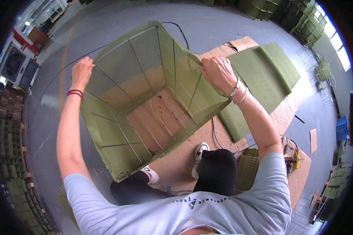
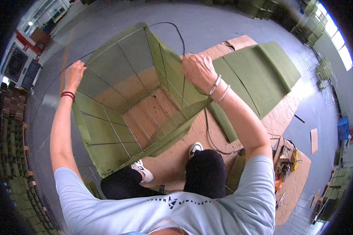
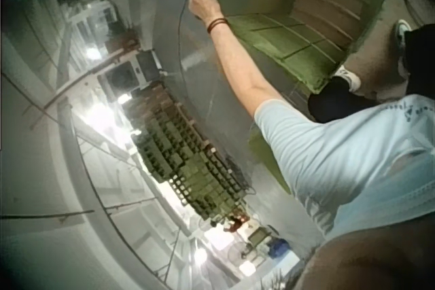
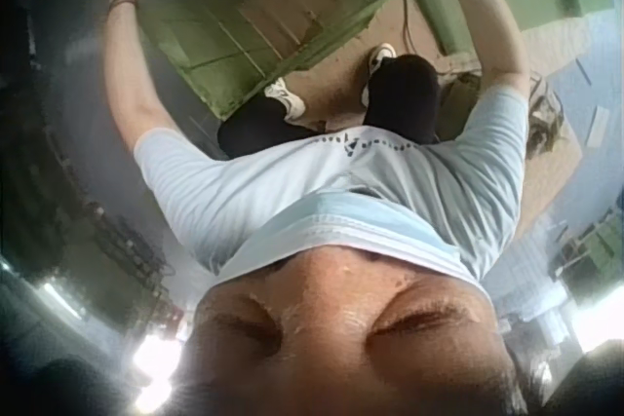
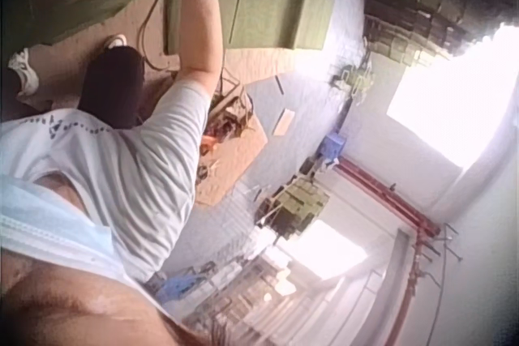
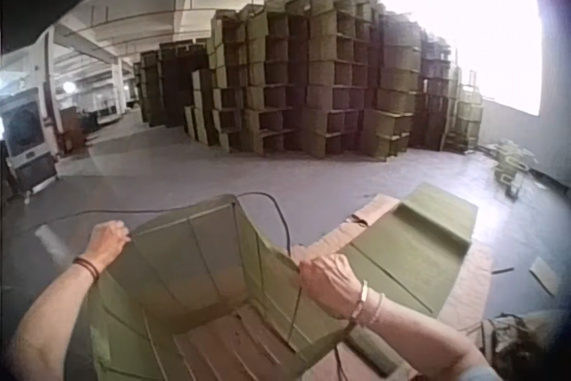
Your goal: Applying hot glue to green foam covers and wrapping them around a wire mesh frame to assemble industrial cushions.
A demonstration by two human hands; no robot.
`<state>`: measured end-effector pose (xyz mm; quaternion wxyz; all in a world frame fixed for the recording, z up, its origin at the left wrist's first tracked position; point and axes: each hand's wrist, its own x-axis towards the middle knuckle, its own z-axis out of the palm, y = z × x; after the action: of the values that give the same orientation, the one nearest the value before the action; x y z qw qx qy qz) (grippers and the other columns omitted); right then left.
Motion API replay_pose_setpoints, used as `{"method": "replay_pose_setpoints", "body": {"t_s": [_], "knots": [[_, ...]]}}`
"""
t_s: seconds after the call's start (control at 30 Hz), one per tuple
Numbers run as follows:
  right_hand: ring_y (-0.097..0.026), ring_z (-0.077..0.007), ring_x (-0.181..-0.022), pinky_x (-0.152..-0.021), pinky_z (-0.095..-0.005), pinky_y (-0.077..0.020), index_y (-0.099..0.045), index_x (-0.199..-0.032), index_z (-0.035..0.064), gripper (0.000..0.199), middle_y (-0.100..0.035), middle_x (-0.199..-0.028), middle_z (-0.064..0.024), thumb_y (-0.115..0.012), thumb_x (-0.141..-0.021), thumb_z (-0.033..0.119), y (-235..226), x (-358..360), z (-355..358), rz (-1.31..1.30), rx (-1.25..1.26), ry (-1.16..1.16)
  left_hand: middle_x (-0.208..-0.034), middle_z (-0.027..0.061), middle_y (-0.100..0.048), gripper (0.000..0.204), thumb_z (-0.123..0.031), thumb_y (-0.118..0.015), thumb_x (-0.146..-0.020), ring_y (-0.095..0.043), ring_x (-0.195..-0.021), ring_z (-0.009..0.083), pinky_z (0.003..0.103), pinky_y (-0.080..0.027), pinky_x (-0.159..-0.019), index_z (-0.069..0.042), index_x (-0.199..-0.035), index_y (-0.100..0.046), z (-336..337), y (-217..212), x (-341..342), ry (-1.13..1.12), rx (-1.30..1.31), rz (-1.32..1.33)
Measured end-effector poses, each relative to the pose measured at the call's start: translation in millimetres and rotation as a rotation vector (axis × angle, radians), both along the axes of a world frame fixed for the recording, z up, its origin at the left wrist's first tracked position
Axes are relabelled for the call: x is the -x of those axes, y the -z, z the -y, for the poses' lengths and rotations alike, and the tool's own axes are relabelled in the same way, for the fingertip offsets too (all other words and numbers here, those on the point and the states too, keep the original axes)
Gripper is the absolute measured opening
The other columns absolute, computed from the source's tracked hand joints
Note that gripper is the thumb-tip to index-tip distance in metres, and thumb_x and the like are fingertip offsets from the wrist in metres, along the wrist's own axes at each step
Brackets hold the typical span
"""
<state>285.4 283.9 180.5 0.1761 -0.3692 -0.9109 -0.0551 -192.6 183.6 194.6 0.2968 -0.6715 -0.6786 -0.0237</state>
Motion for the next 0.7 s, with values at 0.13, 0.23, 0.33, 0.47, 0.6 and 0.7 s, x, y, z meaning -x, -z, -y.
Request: {"method": "replay_pose_setpoints", "body": {"t_s": [0.13, 0.23, 0.33, 0.47, 0.6, 0.7], "knots": [[-0.061, -0.0381, -0.061, -0.06, -0.047, -0.0486, -0.059, -0.068, 0.0006, 0.024, -0.057, -0.06, -0.0205, -0.06, -0.084, 0.019, -17.0, -17.3, 18.3, -0.059, 0.031, 0.098, -0.089, 0.011, -0.059, 0.011, -0.017, -0.061, -0.088, -0.062, -0.088, 0.0303, 0.043, -0.052, -0.073, -0.006, -0.087, -0.058, 9.1, -53.6, -20.4, 0.081, -0.085, -0.135], [-0.061, -0.0373, -0.059, -0.059, -0.046, -0.0489, -0.06, -0.068, 0.0002, 0.024, -0.058, -0.06, -0.0212, -0.059, -0.082, 0.02, -8.4, -46.1, 38.5, -0.13, 0.043, 0.141, -0.094, 0.0111, -0.059, 0.01, -0.015, -0.058, -0.09, -0.062, -0.092, 0.0302, 0.041, -0.054, -0.074, -0.006, -0.092, -0.054, 27.2, -114.4, -52.2, 0.131, -0.121, -0.243], [-0.062, -0.0382, -0.063, -0.062, -0.0468, -0.0491, -0.061, -0.07, 0.0013, 0.023, -0.06, -0.064, -0.0206, -0.058, -0.082, 0.021, 16.5, -68.3, 59.8, -0.188, 0.121, 0.209, -0.107, 0.0089, -0.062, 0.013, -0.013, -0.057, -0.091, -0.063, -0.098, 0.0274, 0.039, -0.055, -0.075, -0.008, -0.102, -0.058, 51.1, -151.8, -97.8, 0.173, -0.152, -0.339], [-0.064, -0.0395, -0.07, -0.063, -0.0482, -0.049, -0.061, -0.074, 0.0032, 0.025, -0.062, -0.068, -0.0202, -0.059, -0.085, 0.026, 94.1, -85.8, 73.6, -0.332, 0.175, 0.334, -0.096, 0.0102, -0.057, 0.007, -0.01, -0.059, -0.084, -0.06, -0.092, 0.0287, 0.039, -0.052, -0.074, -0.006, -0.089, -0.055, 57.1, -150.3, -180.5, 0.282, -0.141, -0.339], [-0.064, -0.0396, -0.074, -0.067, -0.049, -0.0492, -0.06, -0.075, 0.0036, 0.027, -0.064, -0.071, -0.0199, -0.06, -0.087, 0.027, 135.9, -90.5, 89.4, -0.421, 0.22, 0.442, -0.075, 0.0114, -0.052, 0.011, -0.008, -0.058, -0.079, -0.059, -0.078, 0.0275, 0.038, -0.051, -0.064, -0.002, -0.072, -0.052, 48.0, -131.8, -213.1, 0.317, -0.25, -0.334], [-0.065, -0.0381, -0.079, -0.07, -0.0473, -0.0502, -0.064, -0.082, 0.0043, 0.028, -0.065, -0.076, -0.0201, -0.061, -0.089, 0.031, 135.6, -86.8, 105.6, -0.408, 0.283, 0.413, -0.075, 0.0113, -0.052, 0.01, -0.007, -0.058, -0.078, -0.059, -0.077, 0.0268, 0.037, -0.051, -0.063, -0.002, -0.071, -0.052, 17.7, -104.0, -112.4, 0.346, -0.259, -0.06]]}}
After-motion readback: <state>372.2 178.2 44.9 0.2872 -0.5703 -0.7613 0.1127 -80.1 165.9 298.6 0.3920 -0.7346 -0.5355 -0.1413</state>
